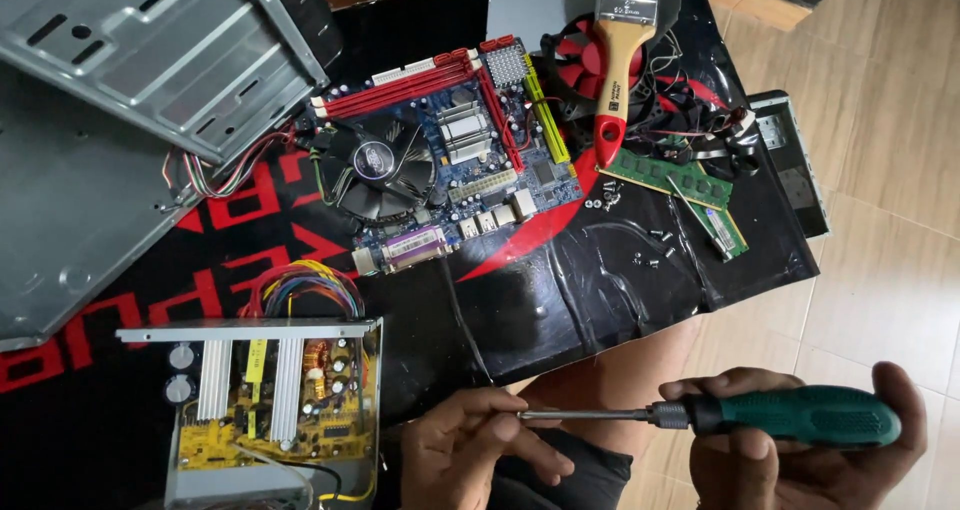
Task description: Reassembling a computer power supply unit by fitting the internal circuit board into the metal housing and managing cables.
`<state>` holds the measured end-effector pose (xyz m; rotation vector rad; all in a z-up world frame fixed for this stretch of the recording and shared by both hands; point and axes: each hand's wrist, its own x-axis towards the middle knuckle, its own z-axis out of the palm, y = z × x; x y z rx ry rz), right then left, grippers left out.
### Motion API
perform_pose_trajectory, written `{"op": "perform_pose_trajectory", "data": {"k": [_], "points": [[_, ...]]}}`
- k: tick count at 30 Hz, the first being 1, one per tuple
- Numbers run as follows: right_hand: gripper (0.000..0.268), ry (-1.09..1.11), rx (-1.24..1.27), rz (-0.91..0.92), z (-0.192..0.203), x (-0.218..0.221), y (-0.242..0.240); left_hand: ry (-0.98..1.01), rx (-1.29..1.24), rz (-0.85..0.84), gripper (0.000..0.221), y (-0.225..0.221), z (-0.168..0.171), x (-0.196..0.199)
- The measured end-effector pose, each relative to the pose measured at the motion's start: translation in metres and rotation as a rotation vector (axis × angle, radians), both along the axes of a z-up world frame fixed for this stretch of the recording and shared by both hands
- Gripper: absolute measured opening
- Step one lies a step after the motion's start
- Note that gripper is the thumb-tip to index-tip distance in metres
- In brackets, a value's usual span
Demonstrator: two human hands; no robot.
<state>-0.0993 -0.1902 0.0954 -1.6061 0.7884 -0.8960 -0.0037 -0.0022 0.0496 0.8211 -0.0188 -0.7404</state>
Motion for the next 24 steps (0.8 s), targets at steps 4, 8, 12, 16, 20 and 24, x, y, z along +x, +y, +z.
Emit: {"op": "perform_pose_trajectory", "data": {"k": [4, 8, 12, 16, 20, 24], "points": [[0.082, -0.017, 0.009, 0.039, 0.004, 0.0, 0.0, -0.251, 0.091, 0.027, 0.023, -0.001, 0.008, 0.001], [0.081, 0.029, -0.015, -0.006, 0.003, -0.002, 0.004, -0.4, 0.052, 0.099, 0.017, -0.003, 0.007, -0.005], [0.082, -0.005, 0.02, -0.016, -0.003, -0.004, 0.005, -0.545, 0.07, 0.202, 0.013, -0.006, 0.008, -0.006], [0.079, -0.009, 0.095, -0.015, -0.001, -0.002, 0.003, -0.499, -0.113, 0.171, 0.03, -0.003, -0.002, -0.011], [0.071, -0.044, 0.136, -0.014, -0.006, -0.005, -0.003, -0.556, -0.159, 0.193, 0.03, -0.005, -0.003, -0.011], [0.07, -0.107, 0.208, 0.007, -0.013, -0.008, -0.008, -0.57, 0.031, 0.221, 0.023, -0.006, 0.009, -0.011]]}}
